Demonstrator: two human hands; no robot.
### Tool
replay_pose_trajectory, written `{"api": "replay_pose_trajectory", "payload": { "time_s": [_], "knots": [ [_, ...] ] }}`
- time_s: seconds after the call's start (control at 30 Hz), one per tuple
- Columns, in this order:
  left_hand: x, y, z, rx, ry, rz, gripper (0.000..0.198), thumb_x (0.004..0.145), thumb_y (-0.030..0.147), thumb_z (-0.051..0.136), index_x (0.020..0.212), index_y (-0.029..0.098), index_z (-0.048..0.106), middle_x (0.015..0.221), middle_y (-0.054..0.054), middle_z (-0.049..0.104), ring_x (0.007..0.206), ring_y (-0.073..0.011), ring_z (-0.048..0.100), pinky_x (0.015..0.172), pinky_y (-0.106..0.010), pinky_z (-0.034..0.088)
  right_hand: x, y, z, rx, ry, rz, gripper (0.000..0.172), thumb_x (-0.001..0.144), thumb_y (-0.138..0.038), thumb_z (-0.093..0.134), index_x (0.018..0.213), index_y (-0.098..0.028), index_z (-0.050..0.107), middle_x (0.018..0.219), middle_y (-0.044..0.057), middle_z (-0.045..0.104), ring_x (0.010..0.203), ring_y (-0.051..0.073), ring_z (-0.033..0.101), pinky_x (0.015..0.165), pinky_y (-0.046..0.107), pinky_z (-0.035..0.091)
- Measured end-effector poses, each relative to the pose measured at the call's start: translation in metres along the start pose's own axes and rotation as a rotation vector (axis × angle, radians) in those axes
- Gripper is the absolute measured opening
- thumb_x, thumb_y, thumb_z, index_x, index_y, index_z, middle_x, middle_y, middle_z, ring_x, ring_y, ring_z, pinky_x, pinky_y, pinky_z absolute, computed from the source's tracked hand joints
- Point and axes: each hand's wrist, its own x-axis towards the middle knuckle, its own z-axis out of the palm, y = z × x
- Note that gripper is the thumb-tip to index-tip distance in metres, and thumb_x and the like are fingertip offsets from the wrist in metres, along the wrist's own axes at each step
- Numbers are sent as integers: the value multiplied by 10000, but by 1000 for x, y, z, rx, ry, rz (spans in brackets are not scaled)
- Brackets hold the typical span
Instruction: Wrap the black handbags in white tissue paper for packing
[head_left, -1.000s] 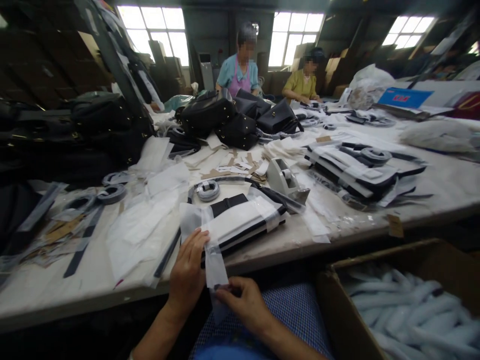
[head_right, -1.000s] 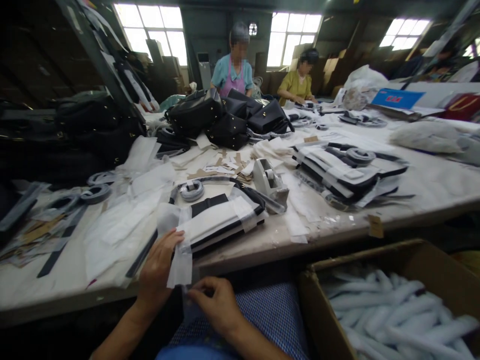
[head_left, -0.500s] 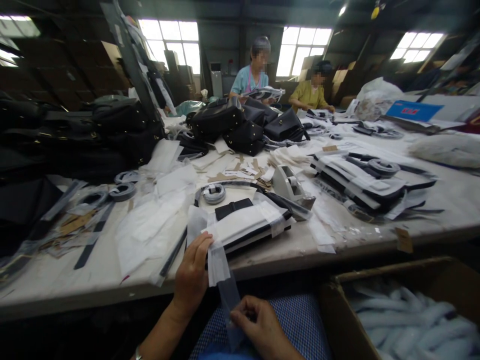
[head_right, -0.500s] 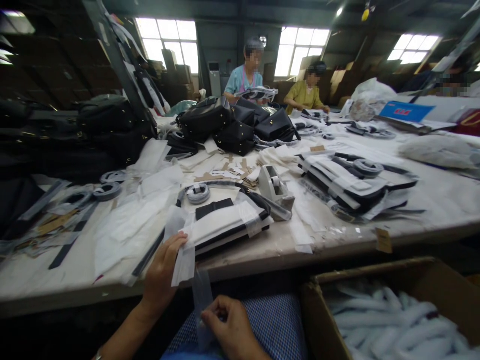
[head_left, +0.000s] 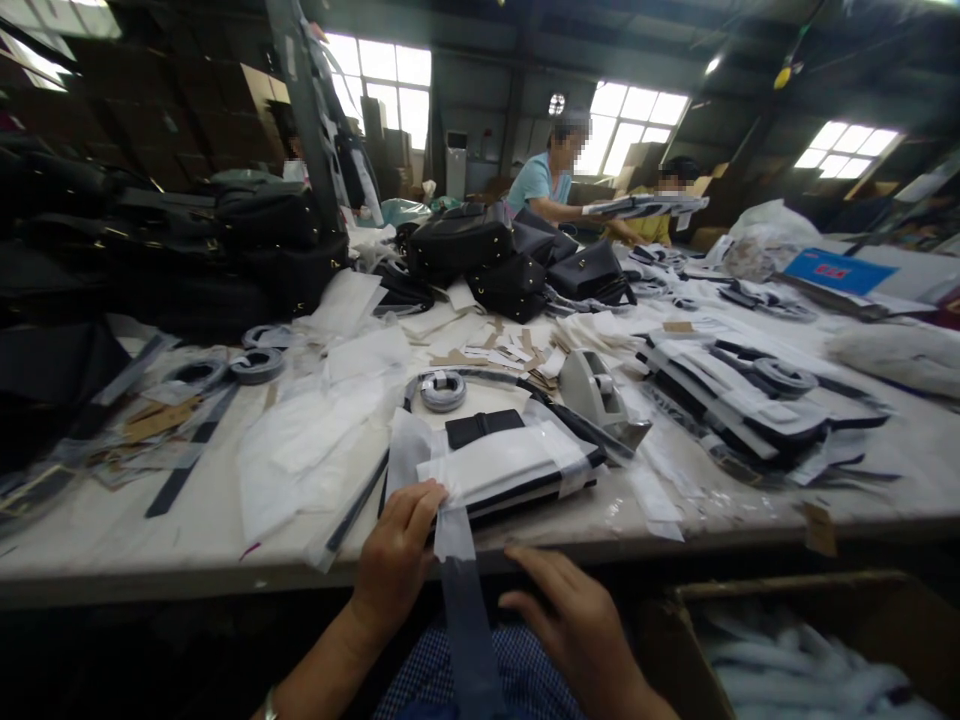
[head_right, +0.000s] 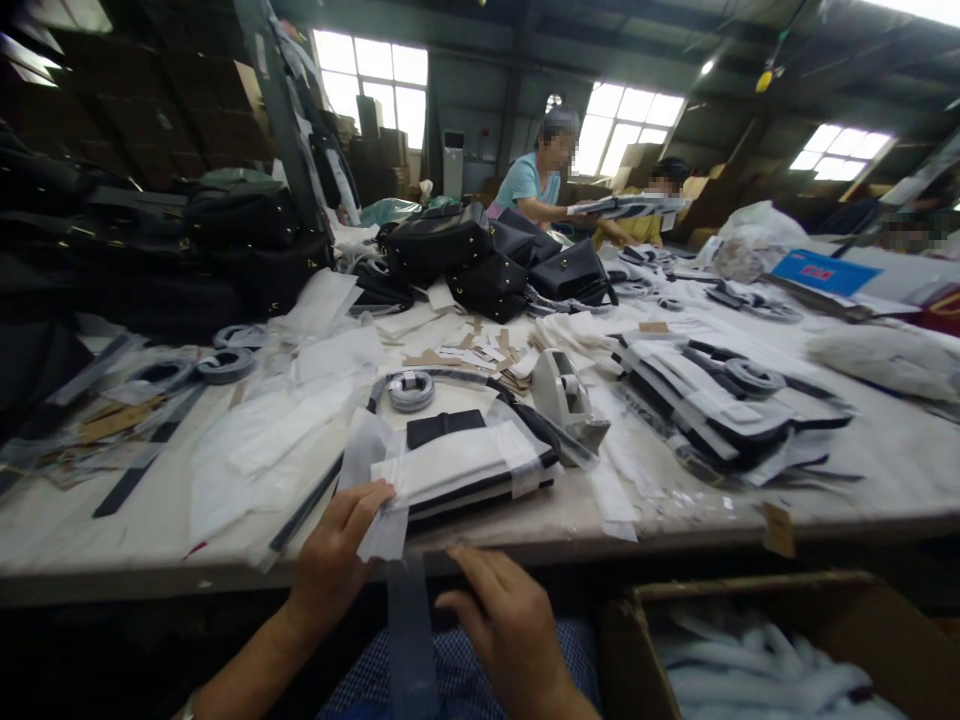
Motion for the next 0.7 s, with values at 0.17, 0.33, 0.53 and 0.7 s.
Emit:
{"api": "replay_pose_trajectory", "payload": {
  "time_s": [0.17, 0.33, 0.53, 0.7],
  "knots": [
    [3, 0, 0, -4, 20, 19, 428, 795, 34, 535, 1194, 189, 517, 1065, -104, 663, 1027, -273, 636, 894, -393, 572, 88, -13, -22, -251, -9, -563, 353, 956, -191, 584, 1308, -207, 583, 1222, 83, 696, 1159, 213, 610, 1035, 402, 483],
    [1, -5, -2, -68, -23, -14, 365, 867, 162, 614, 1214, 205, 510, 1115, -104, 666, 1065, -267, 640, 916, -401, 564, 125, -1, -6, -156, -149, -739, 185, 956, -156, 554, 1106, -170, 661, 1026, 75, 734, 962, 182, 662, 874, 334, 553],
    [7, -14, -20, -242, -184, -67, 418, 896, 189, 625, 1293, 232, 502, 1215, -75, 658, 1127, -215, 638, 975, -357, 539, 118, 6, -6, -36, -172, -629, 147, 944, -158, 562, 1038, -199, 668, 1154, 84, 701, 973, 168, 653, 870, 318, 553],
    [12, -12, -25, -256, -128, -35, 190, 907, 91, 537, 1034, 212, 611, 1266, -88, 629, 1245, -216, 571, 1044, -349, 489, 119, 7, -6, -78, -138, -679, 150, 934, -162, 567, 1032, -203, 673, 1223, 93, 685, 981, 172, 652, 864, 326, 568]
  ]
}}
